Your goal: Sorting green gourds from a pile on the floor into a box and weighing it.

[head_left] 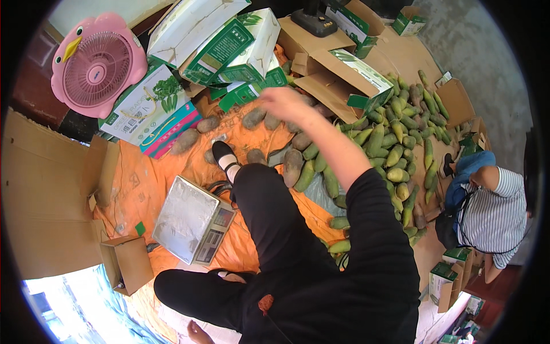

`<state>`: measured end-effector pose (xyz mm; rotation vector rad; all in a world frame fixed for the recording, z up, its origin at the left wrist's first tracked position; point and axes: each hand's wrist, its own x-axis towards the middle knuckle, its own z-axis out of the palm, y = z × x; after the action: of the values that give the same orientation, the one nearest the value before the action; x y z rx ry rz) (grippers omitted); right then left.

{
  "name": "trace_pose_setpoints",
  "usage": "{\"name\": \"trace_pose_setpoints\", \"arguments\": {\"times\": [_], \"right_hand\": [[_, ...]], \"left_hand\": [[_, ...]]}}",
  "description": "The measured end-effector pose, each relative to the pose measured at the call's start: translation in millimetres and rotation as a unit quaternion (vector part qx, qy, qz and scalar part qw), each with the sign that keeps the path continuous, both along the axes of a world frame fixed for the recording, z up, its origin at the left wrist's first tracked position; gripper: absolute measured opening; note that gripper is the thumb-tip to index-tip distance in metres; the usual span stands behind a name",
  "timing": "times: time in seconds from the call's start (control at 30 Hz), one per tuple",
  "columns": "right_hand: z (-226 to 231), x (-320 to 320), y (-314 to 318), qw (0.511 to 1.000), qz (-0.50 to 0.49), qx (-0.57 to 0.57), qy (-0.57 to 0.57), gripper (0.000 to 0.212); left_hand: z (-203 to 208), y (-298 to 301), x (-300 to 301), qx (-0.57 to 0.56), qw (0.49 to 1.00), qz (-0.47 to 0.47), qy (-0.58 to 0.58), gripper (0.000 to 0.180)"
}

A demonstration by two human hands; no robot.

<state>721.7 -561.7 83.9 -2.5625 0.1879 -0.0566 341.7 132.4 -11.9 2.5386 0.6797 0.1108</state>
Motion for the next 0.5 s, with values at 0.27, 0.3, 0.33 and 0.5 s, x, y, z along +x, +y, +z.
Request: {"name": "trace_pose_setpoints", "arguments": {"times": [0.27,0.3,0.33,0.5], "right_hand": [[-76.7,-66.2,-178.9,0.930,-0.313,-0.165,0.103,0.037],[-79.9,-73.0,-188.8,0.923,-0.327,-0.170,0.112,0.038],[-83.2,-77.9,-196.1,0.915,-0.344,-0.177,0.115,0.039],[-94.1,-95.1,-214.9,0.910,-0.342,-0.171,0.159,0.041]], "left_hand": [[0.9,8.5,-48.5,0.025,0.971,0.053,0.233,0.045],[1.6,8.4,-47.8,0.007,0.973,0.064,0.221,0.045],[2.5,9.0,-46.0,0.024,0.972,0.060,0.225,0.045],[0.5,11.7,-30.0,0.000,0.976,0.057,0.211,0.046]]}}
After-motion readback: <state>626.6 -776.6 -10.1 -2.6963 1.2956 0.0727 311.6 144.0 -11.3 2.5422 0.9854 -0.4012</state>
